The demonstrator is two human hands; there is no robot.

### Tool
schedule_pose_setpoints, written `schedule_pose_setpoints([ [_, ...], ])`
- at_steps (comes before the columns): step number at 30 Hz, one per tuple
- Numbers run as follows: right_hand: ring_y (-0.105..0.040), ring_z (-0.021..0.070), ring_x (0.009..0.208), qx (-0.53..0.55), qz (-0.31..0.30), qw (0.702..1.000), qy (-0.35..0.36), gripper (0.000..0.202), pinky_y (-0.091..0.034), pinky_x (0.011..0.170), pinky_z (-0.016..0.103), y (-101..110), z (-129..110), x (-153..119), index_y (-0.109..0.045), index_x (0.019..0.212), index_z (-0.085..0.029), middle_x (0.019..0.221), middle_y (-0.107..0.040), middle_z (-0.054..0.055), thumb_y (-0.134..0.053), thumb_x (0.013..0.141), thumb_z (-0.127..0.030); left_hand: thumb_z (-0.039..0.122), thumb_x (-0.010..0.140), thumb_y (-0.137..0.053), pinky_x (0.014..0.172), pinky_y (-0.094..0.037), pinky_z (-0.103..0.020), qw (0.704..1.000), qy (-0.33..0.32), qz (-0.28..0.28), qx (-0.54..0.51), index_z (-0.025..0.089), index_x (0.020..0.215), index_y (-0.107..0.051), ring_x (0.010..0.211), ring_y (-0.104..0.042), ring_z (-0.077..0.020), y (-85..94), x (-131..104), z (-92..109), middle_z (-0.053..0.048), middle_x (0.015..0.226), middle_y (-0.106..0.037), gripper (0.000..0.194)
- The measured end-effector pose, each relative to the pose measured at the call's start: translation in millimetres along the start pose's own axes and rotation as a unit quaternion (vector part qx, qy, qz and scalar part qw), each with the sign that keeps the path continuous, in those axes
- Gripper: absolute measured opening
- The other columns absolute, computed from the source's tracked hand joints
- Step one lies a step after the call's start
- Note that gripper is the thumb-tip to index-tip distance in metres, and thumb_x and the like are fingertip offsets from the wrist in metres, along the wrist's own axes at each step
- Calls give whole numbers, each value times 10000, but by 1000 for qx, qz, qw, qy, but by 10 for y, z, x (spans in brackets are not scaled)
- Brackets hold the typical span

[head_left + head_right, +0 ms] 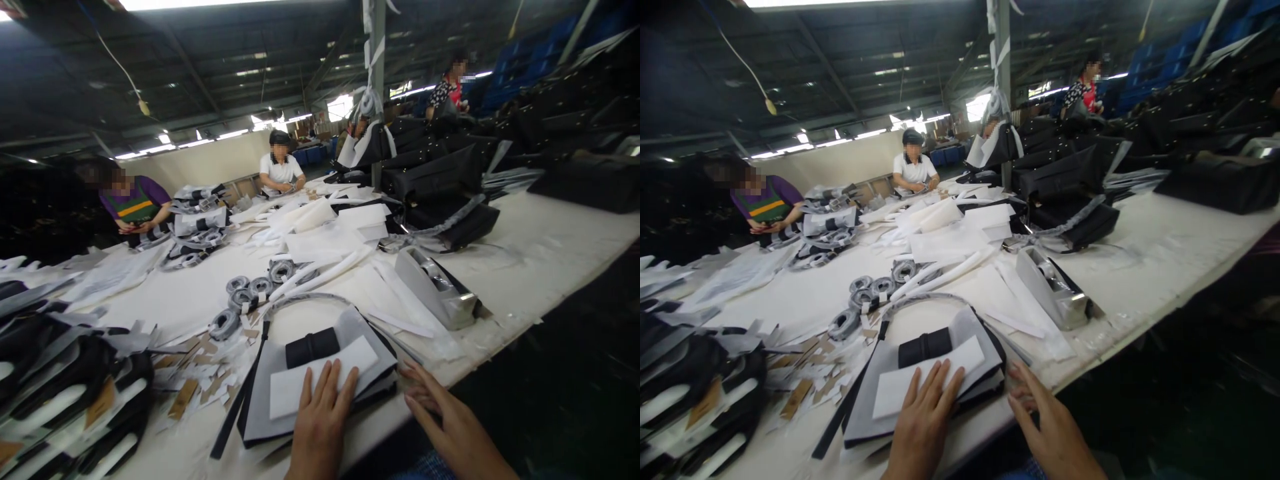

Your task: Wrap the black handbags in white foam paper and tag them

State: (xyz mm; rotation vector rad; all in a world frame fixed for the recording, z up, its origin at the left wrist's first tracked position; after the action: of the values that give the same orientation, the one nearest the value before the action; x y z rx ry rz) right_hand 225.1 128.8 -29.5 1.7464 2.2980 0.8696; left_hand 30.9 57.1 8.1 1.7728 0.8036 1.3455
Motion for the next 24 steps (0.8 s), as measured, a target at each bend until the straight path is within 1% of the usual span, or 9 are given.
schedule_pose_setpoints([
  [2,-722,240,994,90,-73,986,-117,647,-621,839,342,-193,190,8,-444,1481,-170,1247,-689,146,-573,909,-445,64,968,-368,1139,-365,-465,1000,1,-1,2,317,1514,-358,1373,-482,-198,-3,1,-7,-6,1485,-528,602],
  [3,-715,247,1009,129,-105,975,-146,692,-607,870,360,-286,199,33,-428,1490,-159,1267,-677,148,-579,892,-474,50,959,-365,1141,-366,-463,1000,1,-2,3,319,1518,-350,1376,-479,-198,-5,-2,-12,-7,1493,-519,621],
  [5,-707,261,1002,175,-155,957,-169,707,-579,909,392,-417,127,125,-475,1455,-163,1245,-687,127,-600,864,-531,54,960,-374,1157,-349,-458,1000,-5,-2,8,317,1522,-343,1389,-464,-196,-10,-16,-16,-9,1508,-501,622],
  [7,-702,281,972,184,-181,950,-174,658,-565,901,412,-474,32,232,-592,1338,-174,1126,-731,95,-608,842,-607,91,973,-405,1181,-316,-449,1000,-11,0,12,314,1523,-348,1405,-444,-199,-10,-39,-21,-17,1520,-486,595],
  [10,-670,323,1025,174,-158,954,-185,634,-533,933,440,-443,-78,341,-692,1163,-188,1055,-744,86,-626,793,-699,136,982,-439,1207,-272,-444,1000,-6,20,1,326,1516,-368,1422,-423,-206,27,-84,-52,-33,1521,-484,571],
  [12,-640,336,1100,202,-133,952,-189,646,-502,987,457,-424,-186,359,-681,1184,-199,1136,-724,97,-651,779,-700,148,983,-435,1218,-243,-447,1000,3,29,-11,330,1515,-373,1434,-407,-212,49,-112,-76,-41,1528,-476,566],
  [16,-602,304,1200,346,-115,897,-248,635,-515,983,446,-529,-399,286,-593,1299,-232,1309,-644,100,-645,833,-661,221,974,-477,1239,-174,-446,1000,11,26,-10,278,1531,-358,1460,-362,-234,63,-126,-113,-66,1564,-422,573],
  [19,-604,283,1202,408,-101,868,-264,614,-548,935,416,-591,-564,295,-563,1308,-237,1324,-632,96,-673,843,-622,279,951,-532,1239,-168,-453,1000,6,24,1,218,1543,-337,1465,-351,-263,73,-109,-152,-102,1572,-403,626],
  [24,-681,265,1047,397,-119,881,-228,645,-592,837,389,-614,-738,438,-531,1270,-211,1147,-705,91,-720,805,-616,70,919,-431,1211,-262,-429,998,25,51,9,186,1569,-255,1447,-383,-234,164,-98,-335,-99,1545,-444,683],
])
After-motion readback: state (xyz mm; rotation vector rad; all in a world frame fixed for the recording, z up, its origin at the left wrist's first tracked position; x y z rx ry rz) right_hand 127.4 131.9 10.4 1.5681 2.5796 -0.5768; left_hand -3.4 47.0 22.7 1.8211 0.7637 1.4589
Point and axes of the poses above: each hand's wrist, its own x-axis towards the middle knuckle, its own y-axis out of the back of the hand, z = x × y, the point moved 10 cm from there along x, towards the middle knuckle
